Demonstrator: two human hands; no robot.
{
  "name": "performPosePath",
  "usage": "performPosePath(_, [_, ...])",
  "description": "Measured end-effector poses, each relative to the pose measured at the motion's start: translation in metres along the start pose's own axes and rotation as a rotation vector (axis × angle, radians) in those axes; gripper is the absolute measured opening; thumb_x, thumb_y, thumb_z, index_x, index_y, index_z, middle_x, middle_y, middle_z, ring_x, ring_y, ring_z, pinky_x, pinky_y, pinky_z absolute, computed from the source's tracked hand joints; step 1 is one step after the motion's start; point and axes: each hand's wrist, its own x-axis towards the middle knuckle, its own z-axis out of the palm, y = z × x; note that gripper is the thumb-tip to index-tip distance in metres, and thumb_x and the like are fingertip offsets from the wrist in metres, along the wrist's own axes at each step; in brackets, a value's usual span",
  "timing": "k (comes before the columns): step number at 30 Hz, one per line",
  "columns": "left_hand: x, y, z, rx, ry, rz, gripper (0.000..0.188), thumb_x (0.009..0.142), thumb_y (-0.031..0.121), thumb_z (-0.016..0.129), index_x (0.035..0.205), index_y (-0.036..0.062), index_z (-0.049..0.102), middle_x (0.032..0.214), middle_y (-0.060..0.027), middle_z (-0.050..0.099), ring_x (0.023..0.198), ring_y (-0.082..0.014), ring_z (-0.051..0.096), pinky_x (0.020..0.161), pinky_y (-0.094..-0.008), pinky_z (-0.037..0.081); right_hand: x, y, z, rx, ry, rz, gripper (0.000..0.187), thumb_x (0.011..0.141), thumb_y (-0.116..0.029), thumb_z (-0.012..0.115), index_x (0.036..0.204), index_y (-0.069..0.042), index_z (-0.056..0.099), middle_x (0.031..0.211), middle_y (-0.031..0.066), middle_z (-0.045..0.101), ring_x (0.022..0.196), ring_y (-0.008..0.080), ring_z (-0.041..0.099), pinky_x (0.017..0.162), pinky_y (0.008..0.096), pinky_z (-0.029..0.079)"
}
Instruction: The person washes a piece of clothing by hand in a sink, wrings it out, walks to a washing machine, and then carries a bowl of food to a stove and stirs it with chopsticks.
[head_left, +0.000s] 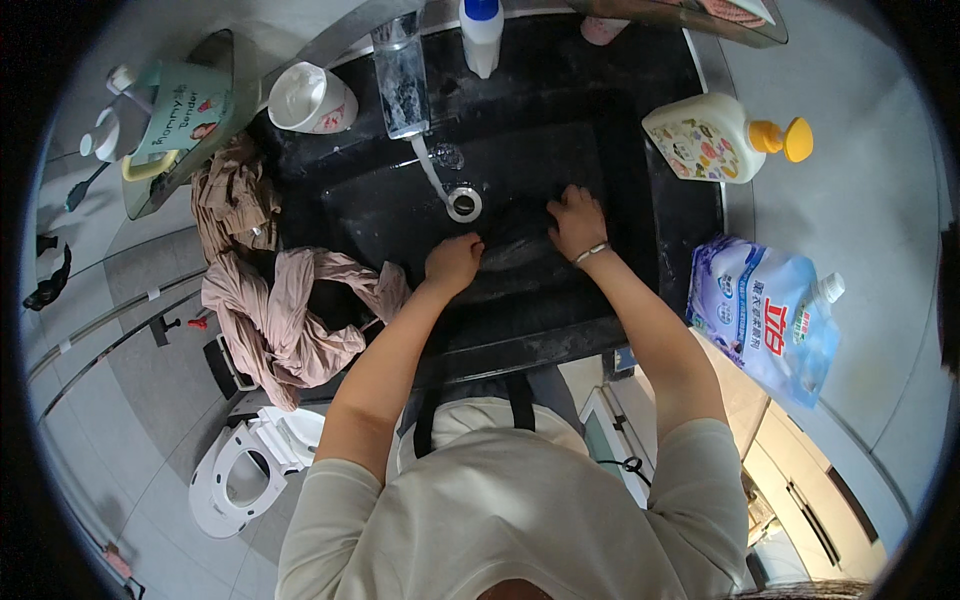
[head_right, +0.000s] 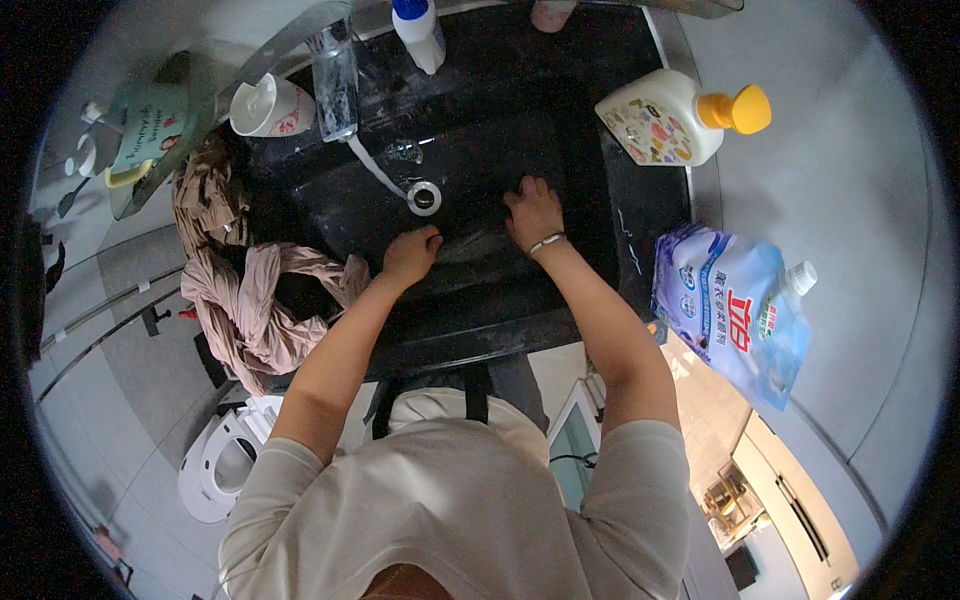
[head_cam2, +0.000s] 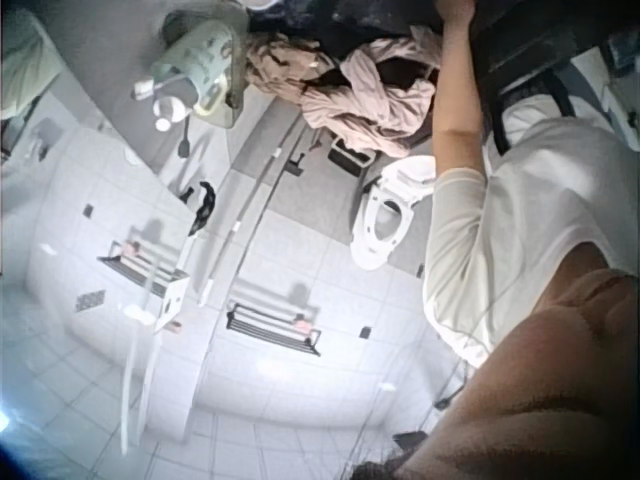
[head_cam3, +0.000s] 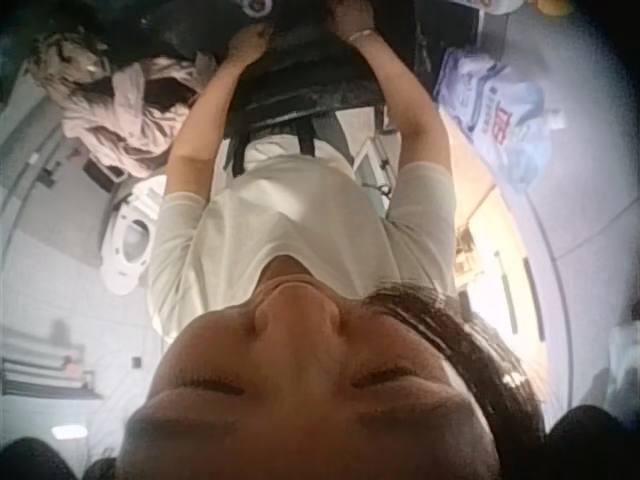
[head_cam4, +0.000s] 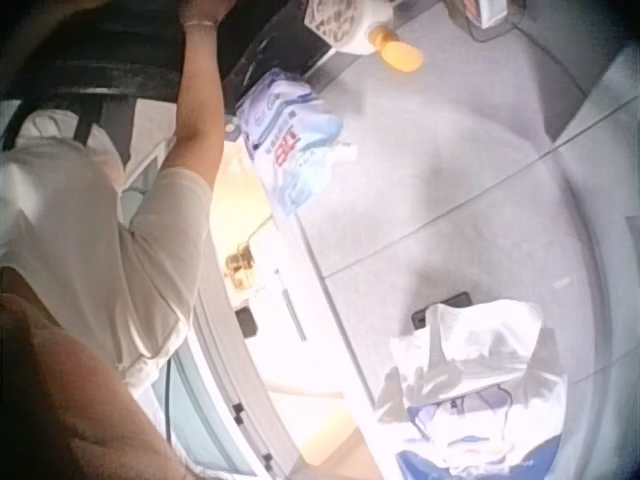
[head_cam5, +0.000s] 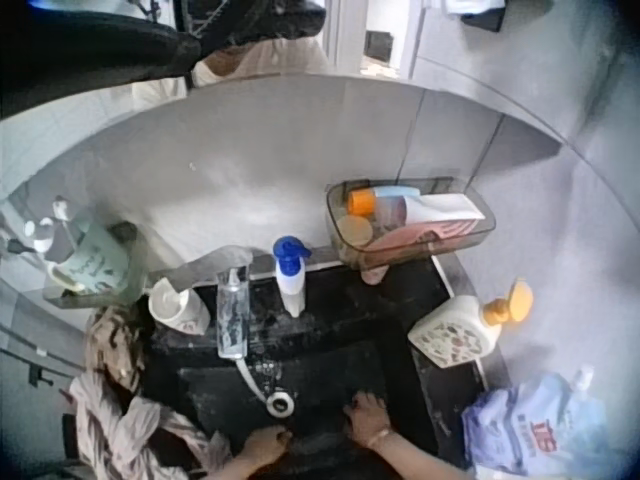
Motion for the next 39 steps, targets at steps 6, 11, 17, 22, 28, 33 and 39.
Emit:
performPosePath(6, [-0.012, -0.009, -0.041, -0.985, 0.097, -0.41, 0.05, 0.084, 0.048, 0.053, 0.11, 0.0057, 0.056, 0.099, -0.011, 0.059, 0.097, -0.0252, 0.054, 0.081, -0.0376, 0.042, 0.007, -0.016, -0.013, 1.476, -0.059, 0.556, 0.042, 0.077, -0.027, 0.062, 0.113, -0.008, 0.056, 0.118, 0.0124, 0.051, 0.107, 0.0278, 0.049, 0.093, 0.0383, 0.039])
performPosePath(11, [-0.001, -0.004, -0.081, -1.635, -0.019, -0.287, 0.062, 0.081, 0.048, 0.059, 0.122, 0.0052, 0.044, 0.118, -0.012, 0.052, 0.108, -0.0244, 0.049, 0.096, -0.0385, 0.038, 0.03, -0.055, -0.031, 2.291, -0.441, 0.347, 0.024, 0.083, -0.02, 0.056, 0.102, -0.006, 0.058, 0.102, 0.0097, 0.06, 0.096, 0.0226, 0.057, 0.086, 0.0358, 0.045])
performPosePath(17, [-0.004, 0.0, -0.111, -1.737, -0.051, -0.181, 0.054, 0.082, 0.041, 0.062, 0.117, 0.0028, 0.048, 0.112, -0.0116, 0.058, 0.101, -0.0245, 0.057, 0.089, -0.0346, 0.044, 0.049, -0.085, -0.045, 2.474, -0.614, 0.117, 0.034, 0.088, -0.029, 0.053, 0.109, -0.002, 0.054, 0.106, 0.0108, 0.059, 0.094, 0.0235, 0.058, 0.088, 0.0357, 0.046])
performPosePath(22, [0.009, -0.005, -0.112, -1.129, 0.54, 0.03, 0.028, 0.083, 0.025, 0.064, 0.092, -0.0014, 0.059, 0.099, -0.0088, 0.06, 0.081, -0.0132, 0.056, 0.07, -0.0257, 0.043, 0.041, -0.102, -0.068, 2.583, -0.371, 0.278, 0.039, 0.089, -0.035, 0.05, 0.117, -0.007, 0.05, 0.114, 0.0112, 0.055, 0.104, 0.0263, 0.052, 0.091, 0.0421, 0.043])
performPosePath(28, [0.001, 0.046, -0.093, -0.175, 0.958, 0.545, 0.023, 0.063, 0.01, 0.068, 0.078, -0.003, 0.056, 0.079, -0.0172, 0.056, 0.079, -0.0362, 0.055, 0.07, -0.0399, 0.043, 0.085, -0.127, -0.022, 2.729, -0.367, 0.119, 0.045, 0.088, -0.049, 0.044, 0.1, -0.007, 0.057, 0.101, 0.0114, 0.058, 0.095, 0.0238, 0.053, 0.081, 0.0374, 0.045])
performPosePath(33, [0.003, 0.06, -0.095, -0.166, 1.034, 0.46, 0.019, 0.067, 0.02, 0.067, 0.07, 0.0026, 0.06, 0.068, -0.0147, 0.059, 0.064, -0.0328, 0.055, 0.064, -0.0404, 0.041, 0.1, -0.151, 0.006, 2.953, -0.51, -0.46, 0.04, 0.088, -0.048, 0.045, 0.091, -0.009, 0.054, 0.088, 0.0059, 0.058, 0.078, 0.0202, 0.056, 0.069, 0.0341, 0.046])
performPosePath(39, [0.013, 0.055, -0.099, -0.301, 0.89, 0.258, 0.02, 0.075, 0.021, 0.063, 0.07, 0.0021, 0.059, 0.067, -0.0179, 0.06, 0.058, -0.0344, 0.055, 0.054, -0.0379, 0.041, 0.087, -0.162, 0.004, 2.731, -0.207, -0.076, 0.034, 0.088, -0.043, 0.049, 0.095, -0.01, 0.054, 0.088, 0.005, 0.057, 0.081, 0.0185, 0.057, 0.07, 0.0331, 0.047])
